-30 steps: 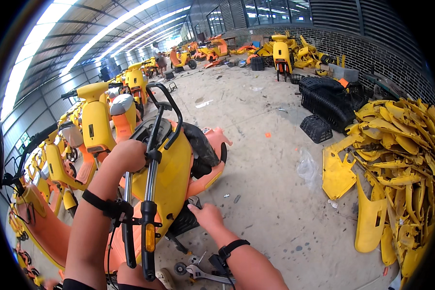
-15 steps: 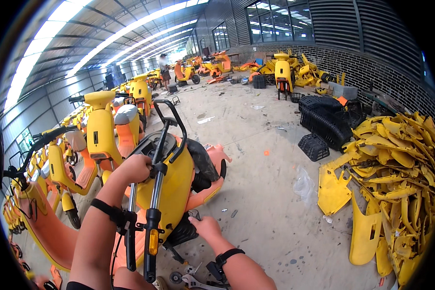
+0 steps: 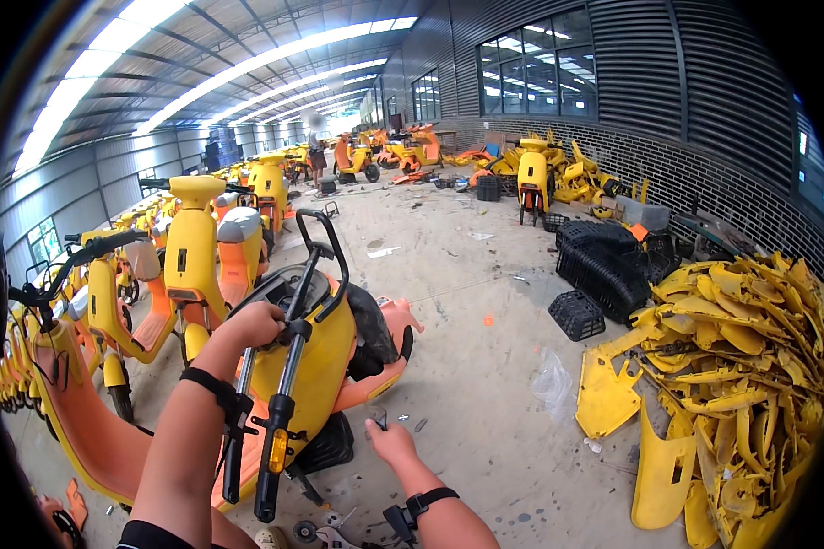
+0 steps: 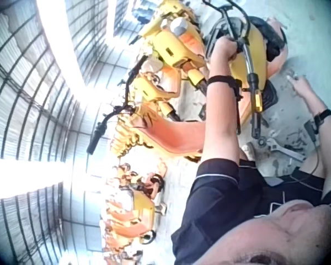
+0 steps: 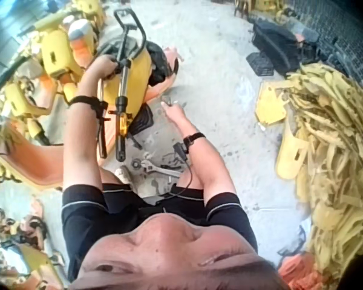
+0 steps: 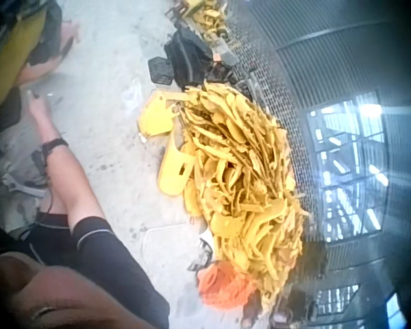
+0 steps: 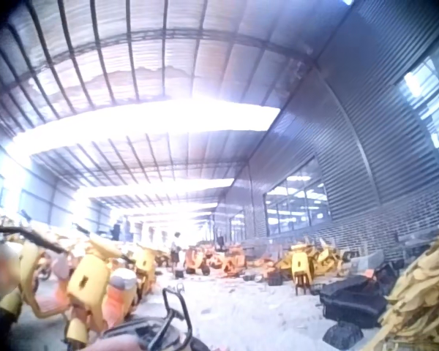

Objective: The person is assembling the front fork and handlebar assembly of a yellow electric scooter. They use a wrench to tighten bolts and secure the components to the scooter's frame while sitting on the floor in a workshop.

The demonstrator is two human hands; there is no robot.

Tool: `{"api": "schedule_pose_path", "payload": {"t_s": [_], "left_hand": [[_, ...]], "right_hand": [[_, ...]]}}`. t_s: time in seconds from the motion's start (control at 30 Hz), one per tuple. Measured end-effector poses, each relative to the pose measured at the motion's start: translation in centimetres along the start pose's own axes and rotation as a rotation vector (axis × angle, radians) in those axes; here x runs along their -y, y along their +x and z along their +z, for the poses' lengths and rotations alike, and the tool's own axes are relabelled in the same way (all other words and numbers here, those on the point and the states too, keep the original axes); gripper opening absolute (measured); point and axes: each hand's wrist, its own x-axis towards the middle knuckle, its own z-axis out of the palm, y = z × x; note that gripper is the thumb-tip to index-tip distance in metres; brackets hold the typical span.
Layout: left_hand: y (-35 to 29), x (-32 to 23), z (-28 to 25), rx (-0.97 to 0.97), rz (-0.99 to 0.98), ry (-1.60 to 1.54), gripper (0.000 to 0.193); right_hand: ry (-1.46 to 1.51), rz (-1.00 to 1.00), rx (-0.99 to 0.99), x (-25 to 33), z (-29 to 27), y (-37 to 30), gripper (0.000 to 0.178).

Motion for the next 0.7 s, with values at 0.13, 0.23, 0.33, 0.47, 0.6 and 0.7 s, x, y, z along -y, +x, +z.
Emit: {"api": "schedule_pose_path", "payload": {"t_s": [0.13,0.23,0.33,0.47,0.6,0.7], "left_hand": [[-0.1,0.7,0.3,0.015,0.001,-0.077,0.023],[-0.8,0.2,0.4,0.01,-0.031,-0.153,0.021],[-0.4,1.2,1.0,-0.008,-0.041,-0.207,0.019],[-0.3,0.9,0.9,-0.023,-0.001,-0.14,0.019],[0.0,1.8,1.5,-0.074,0.062,-0.117,0.022],[0.1,1.6,1.9,-0.094,0.095,-0.053,0.023]], "right_hand": [[-0.09,-0.042,-0.019,0.5,-1.3,0.7,0.054],[-0.189,-0.132,-0.086,-0.4,-1.4,1.6,0.044],[-0.069,-0.078,-0.043,-1.2,-0.8,2.4,0.041],[0.186,0.112,0.049,1.4,-3.3,-0.5,0.037],[0.238,0.132,0.03,0.7,-3.6,0.1,0.033],[0.201,0.132,0.022,1.0,-3.9,-0.3,0.032]]}}
